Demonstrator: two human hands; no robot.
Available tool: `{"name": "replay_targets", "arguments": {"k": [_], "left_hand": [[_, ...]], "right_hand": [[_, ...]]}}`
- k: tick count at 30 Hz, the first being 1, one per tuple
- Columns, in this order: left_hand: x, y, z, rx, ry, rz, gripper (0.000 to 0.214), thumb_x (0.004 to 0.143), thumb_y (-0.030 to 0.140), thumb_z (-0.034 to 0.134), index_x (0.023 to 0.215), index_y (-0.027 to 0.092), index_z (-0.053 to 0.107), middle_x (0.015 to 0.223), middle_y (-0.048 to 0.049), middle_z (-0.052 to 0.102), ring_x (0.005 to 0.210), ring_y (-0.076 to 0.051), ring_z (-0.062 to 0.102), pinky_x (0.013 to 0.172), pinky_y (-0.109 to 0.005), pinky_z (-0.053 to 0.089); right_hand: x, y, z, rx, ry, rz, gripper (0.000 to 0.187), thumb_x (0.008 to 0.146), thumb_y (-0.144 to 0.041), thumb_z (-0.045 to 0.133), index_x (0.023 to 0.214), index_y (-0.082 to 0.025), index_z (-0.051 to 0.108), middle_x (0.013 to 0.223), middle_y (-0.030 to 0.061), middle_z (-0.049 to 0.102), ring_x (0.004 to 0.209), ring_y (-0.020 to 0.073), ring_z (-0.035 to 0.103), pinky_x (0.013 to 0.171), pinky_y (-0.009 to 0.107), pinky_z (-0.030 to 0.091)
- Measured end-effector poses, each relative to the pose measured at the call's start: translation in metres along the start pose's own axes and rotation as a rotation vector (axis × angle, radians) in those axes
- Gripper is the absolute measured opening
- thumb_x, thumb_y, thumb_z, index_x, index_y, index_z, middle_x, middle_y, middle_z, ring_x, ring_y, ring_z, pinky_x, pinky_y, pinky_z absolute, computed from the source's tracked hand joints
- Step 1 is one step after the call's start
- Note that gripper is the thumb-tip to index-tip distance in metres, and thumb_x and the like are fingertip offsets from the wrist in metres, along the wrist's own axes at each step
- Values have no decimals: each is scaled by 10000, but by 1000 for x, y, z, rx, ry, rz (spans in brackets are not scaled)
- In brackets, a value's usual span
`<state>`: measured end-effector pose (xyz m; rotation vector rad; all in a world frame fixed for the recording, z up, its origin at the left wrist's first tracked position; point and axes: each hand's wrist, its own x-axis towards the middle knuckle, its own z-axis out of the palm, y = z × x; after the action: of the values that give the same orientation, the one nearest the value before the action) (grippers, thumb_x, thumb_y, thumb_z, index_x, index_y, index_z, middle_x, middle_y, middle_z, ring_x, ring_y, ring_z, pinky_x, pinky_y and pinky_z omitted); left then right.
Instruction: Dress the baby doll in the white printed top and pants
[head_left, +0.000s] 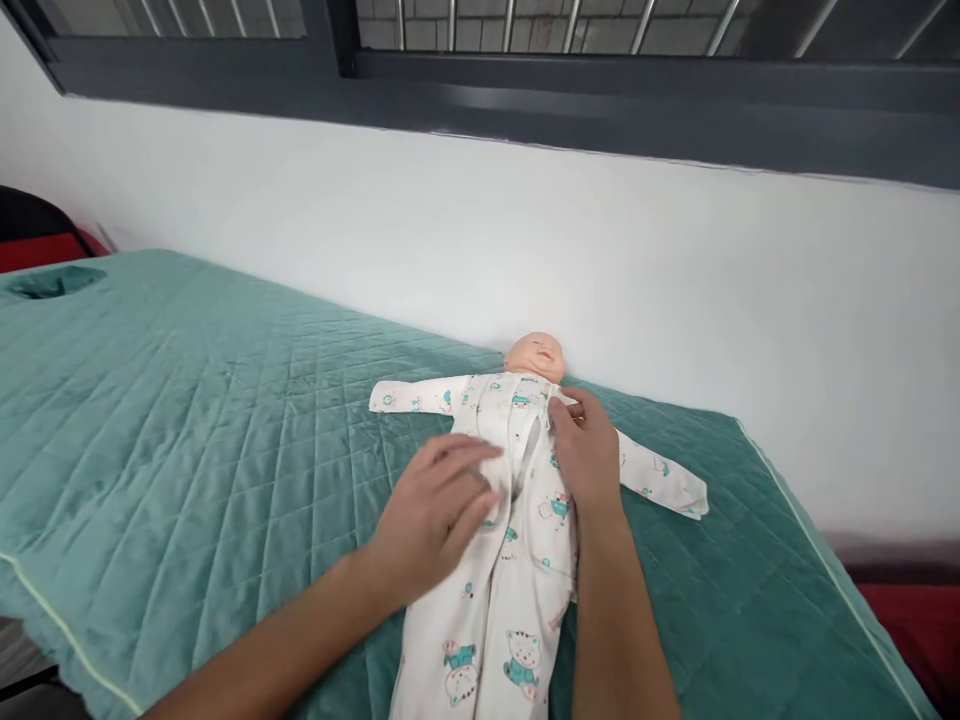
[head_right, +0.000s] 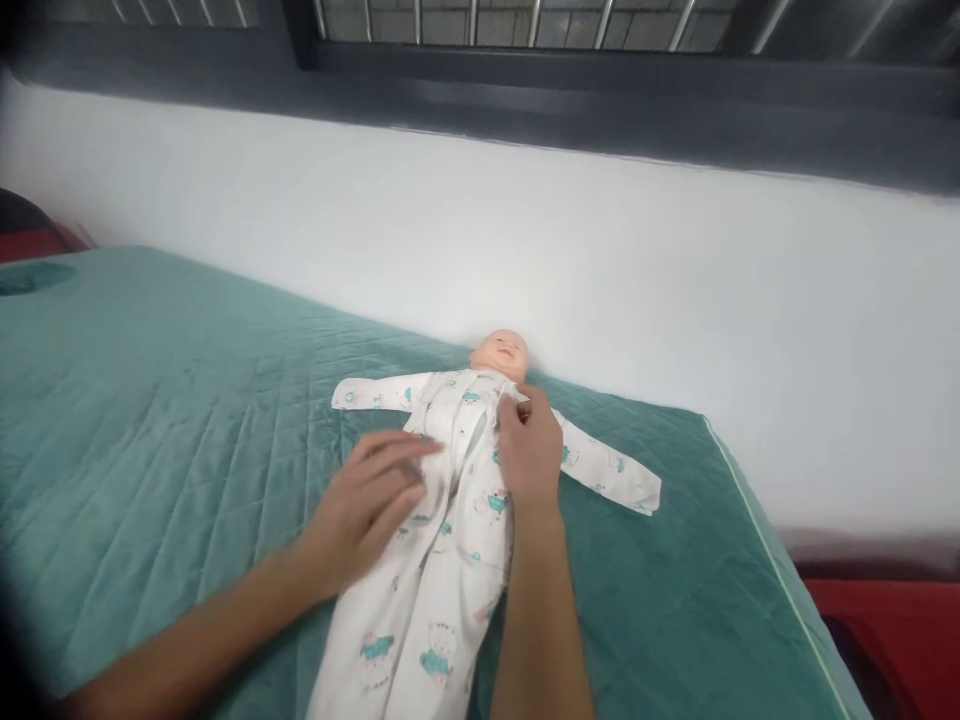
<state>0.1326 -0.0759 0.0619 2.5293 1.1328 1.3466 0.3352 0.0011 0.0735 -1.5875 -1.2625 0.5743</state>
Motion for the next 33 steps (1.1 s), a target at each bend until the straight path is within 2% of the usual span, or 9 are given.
{"name": "replay_targets", "arguments": {"k": [3, 4, 6, 10, 12, 16, 20, 27, 33], "left_hand": [[48, -20, 8, -58, 92, -277, 216, 980, 279, 489, 983, 209, 694, 1068, -70, 728, 1039, -216, 646, 948, -393, 518], [66, -26, 12, -75, 81, -369, 234, 969, 297, 498, 1050, 201, 696, 1064, -70, 722, 982, -203, 654, 878, -353, 531], [99, -38, 22, -80, -22, -503, 255, 941, 279, 508, 1078, 194, 706, 1046, -62, 731, 925, -193, 662, 831, -318, 516], [136, -53, 36, -71, -326, -549, 193, 878, 242, 549, 867, 178, 731, 944, -64, 754, 870, -215, 668, 782, -313, 469], [139, -58, 38, -123, -371, -550, 175, 863, 267, 573, 834, 185, 724, 928, -54, 756, 851, -210, 667, 751, -301, 455], [133, -67, 39, -247, -338, -529, 155, 846, 305, 596, 795, 195, 692, 888, -21, 738, 821, -186, 642, 719, -278, 436], [132, -70, 42, -258, -305, -522, 155, 828, 293, 608, 715, 191, 635, 763, -7, 685, 733, -166, 591, 692, -278, 410], [135, -48, 53, -555, -78, -670, 124, 839, 281, 586, 772, 184, 623, 655, 20, 621, 615, -126, 549, 633, -254, 406], [135, -40, 55, -582, -125, -689, 99, 809, 207, 597, 719, 176, 624, 694, 9, 646, 653, -128, 560, 634, -257, 398]], "right_hand": [[0, 0, 0, 15, 11, -36, 341, 866, -435, 569, 1087, -221, 715, 927, 30, 657, 779, 191, 596, 773, 336, 457], [0, 0, 0, 17, 8, -58, 333, 871, -424, 563, 1075, -215, 723, 985, 44, 651, 817, 192, 598, 821, 348, 461], [1, 1, -1, 22, -11, -90, 335, 877, -411, 555, 1065, -202, 736, 1061, 68, 631, 881, 198, 598, 898, 366, 458], [4, 3, -3, 40, -70, -99, 359, 887, -431, 568, 1101, -202, 743, 1096, 85, 603, 975, 218, 594, 991, 392, 437], [4, 4, -4, 52, -92, -84, 381, 893, -443, 574, 1145, -207, 735, 1111, 87, 589, 1001, 223, 592, 1012, 403, 431], [3, 4, -3, 91, -130, -69, 391, 909, -427, 573, 1218, -230, 712, 1136, 75, 583, 1033, 218, 585, 1033, 409, 423], [2, 5, -5, 134, -190, -119, 367, 924, -379, 563, 1240, -249, 697, 1175, 69, 580, 1121, 218, 568, 1056, 404, 410], [6, 14, -5, 216, -203, -173, 338, 923, -371, 584, 1226, -285, 705, 1192, 54, 598, 1140, 215, 568, 1069, 415, 408], [10, 15, -1, 254, -197, -225, 326, 908, -312, 579, 1204, -304, 713, 1255, 32, 621, 1162, 206, 566, 1112, 413, 380]]}}
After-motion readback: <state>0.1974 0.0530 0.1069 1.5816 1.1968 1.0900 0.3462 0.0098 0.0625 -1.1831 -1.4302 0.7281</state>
